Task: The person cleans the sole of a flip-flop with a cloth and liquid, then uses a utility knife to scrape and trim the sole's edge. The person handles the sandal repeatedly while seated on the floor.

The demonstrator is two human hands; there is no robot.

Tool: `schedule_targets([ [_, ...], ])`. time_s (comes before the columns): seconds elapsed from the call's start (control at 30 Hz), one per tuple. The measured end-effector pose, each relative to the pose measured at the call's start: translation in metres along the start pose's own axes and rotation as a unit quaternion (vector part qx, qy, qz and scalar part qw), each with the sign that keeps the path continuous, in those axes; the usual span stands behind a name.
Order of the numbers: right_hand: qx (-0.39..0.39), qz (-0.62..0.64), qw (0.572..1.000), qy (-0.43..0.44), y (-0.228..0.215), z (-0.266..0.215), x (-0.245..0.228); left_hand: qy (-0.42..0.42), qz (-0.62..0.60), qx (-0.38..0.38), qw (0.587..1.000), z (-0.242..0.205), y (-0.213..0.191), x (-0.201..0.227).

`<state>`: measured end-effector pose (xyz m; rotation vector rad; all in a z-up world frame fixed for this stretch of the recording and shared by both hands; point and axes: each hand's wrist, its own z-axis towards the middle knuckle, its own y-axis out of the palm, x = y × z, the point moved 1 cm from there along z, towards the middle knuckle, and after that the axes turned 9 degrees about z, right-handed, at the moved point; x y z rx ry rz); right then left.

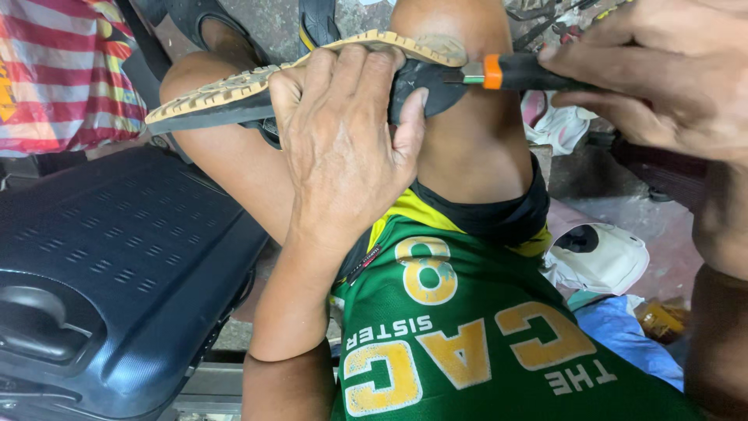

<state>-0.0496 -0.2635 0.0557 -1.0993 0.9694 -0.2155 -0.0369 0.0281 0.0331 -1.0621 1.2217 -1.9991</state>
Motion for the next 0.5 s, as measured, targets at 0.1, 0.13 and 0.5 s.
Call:
schedule_targets([
  [0.1, -0.005, -0.034, 0.999, 0.012, 0.001, 0.004, 0.007, 0.011, 0.003, 0.009, 1.000, 0.004, -0.001, -0.002],
  [0.13, -0.010, -0.060, 0.998, 0.023, 0.002, 0.003, 0.010, 0.014, 0.002, 0.016, 1.000, 0.004, -0.001, -0.001],
  [0.5, 0.032, -0.099, 0.993, 0.050, 0.026, -0.012, 0.028, -0.066, 0.007, 0.047, 0.997, 0.009, 0.010, 0.016],
])
